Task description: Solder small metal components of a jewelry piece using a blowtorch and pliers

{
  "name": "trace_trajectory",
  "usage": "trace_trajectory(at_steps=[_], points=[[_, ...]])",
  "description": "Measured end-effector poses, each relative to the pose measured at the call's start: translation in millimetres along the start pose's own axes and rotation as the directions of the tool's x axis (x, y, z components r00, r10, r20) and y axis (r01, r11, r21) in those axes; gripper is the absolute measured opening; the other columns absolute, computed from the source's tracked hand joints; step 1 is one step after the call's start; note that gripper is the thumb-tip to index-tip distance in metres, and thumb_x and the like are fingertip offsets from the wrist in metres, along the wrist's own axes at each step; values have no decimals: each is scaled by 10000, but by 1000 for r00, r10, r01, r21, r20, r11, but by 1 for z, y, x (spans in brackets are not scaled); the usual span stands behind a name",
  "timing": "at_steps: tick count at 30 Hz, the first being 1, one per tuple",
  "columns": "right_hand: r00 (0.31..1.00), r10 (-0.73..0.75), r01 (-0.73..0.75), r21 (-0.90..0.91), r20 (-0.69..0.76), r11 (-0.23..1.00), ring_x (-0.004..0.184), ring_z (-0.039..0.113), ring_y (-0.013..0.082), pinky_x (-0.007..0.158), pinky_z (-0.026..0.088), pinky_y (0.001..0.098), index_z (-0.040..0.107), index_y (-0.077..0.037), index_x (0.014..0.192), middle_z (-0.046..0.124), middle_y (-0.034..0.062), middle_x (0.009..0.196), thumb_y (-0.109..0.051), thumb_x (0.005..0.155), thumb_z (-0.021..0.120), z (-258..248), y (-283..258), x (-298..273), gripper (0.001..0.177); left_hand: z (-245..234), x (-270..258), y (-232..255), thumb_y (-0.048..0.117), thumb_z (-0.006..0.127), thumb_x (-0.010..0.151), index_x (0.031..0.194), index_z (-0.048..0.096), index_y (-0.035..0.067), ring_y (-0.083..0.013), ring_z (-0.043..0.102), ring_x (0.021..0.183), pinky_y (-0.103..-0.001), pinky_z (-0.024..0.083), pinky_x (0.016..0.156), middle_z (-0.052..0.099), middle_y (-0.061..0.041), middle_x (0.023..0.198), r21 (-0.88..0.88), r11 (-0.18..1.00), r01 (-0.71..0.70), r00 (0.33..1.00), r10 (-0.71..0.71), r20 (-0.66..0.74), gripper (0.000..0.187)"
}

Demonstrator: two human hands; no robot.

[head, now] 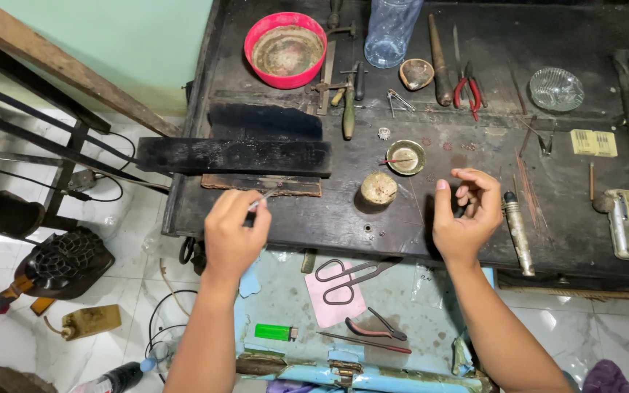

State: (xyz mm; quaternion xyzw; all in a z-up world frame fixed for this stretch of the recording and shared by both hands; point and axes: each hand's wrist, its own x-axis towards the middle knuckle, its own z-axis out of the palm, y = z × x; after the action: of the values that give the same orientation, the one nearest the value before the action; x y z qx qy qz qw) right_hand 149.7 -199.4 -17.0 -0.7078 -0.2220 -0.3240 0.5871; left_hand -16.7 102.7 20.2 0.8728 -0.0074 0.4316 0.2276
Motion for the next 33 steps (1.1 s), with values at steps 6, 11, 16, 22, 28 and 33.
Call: trace_trajectory(at_steps=[6, 11, 16, 22, 28, 33], points=[[1000, -8, 8, 5, 6, 1000, 709, 522, 177, 636, 445, 265, 599, 51, 1053, 679, 188, 1030, 102, 955, 776, 1, 0, 0, 209, -2, 0, -2, -28, 689, 852, 865, 703, 29, -297, 633, 635, -364, 545, 635, 593, -85, 676, 4, 1000, 16, 1000, -16, -22, 60], [1000, -10, 10, 3, 8, 1000, 710, 522, 174, 636, 442, 262, 596, 44, 1054, 680, 184, 1028, 88, 958, 782, 1, 1, -1, 214, -4, 1, -1, -34, 690, 847, 852, 697, 25, -290, 626, 623, -363, 538, 619, 578, -82, 661, 5, 999, 34, 999, -34, -23, 60], [1000, -4, 4, -4, 9, 1000, 705, 525, 180, 633, 446, 272, 597, 46, 1049, 683, 187, 1016, 88, 958, 781, 1, -1, -1, 209, -4, 2, 1, -44, 685, 850, 841, 694, 15, -285, 619, 609, -363, 533, 606, 569, -82, 648, 1, 999, 46, 999, -46, -21, 60], [1000, 7, -7, -3, 5, 1000, 701, 520, 176, 625, 443, 266, 602, 40, 1040, 682, 176, 1009, 103, 940, 778, 1, -2, -1, 212, 10, 1, 20, -42, 677, 855, 863, 708, 42, -328, 643, 650, -398, 531, 629, 629, -104, 698, -123, 992, 32, 999, -29, 25, 89], [1000, 6, -6, -1, 13, 1000, 701, 524, 171, 625, 451, 261, 602, 34, 1035, 684, 169, 1001, 99, 935, 781, 2, -4, -1, 215, 41, -17, 58, 22, 715, 854, 844, 720, 48, -348, 666, 639, -408, 551, 599, 669, -124, 698, -403, 912, 70, 987, -6, 159, 29], [1000, 4, -5, 8, 11, 1000, 701, 517, 168, 628, 446, 258, 601, 34, 1039, 683, 167, 1002, 99, 938, 776, 1, -5, 0, 212, 47, -20, 63, 52, 683, 909, 875, 722, 45, -331, 637, 617, -390, 536, 573, 621, -117, 670, -447, 893, 51, 968, 65, 241, 52]])
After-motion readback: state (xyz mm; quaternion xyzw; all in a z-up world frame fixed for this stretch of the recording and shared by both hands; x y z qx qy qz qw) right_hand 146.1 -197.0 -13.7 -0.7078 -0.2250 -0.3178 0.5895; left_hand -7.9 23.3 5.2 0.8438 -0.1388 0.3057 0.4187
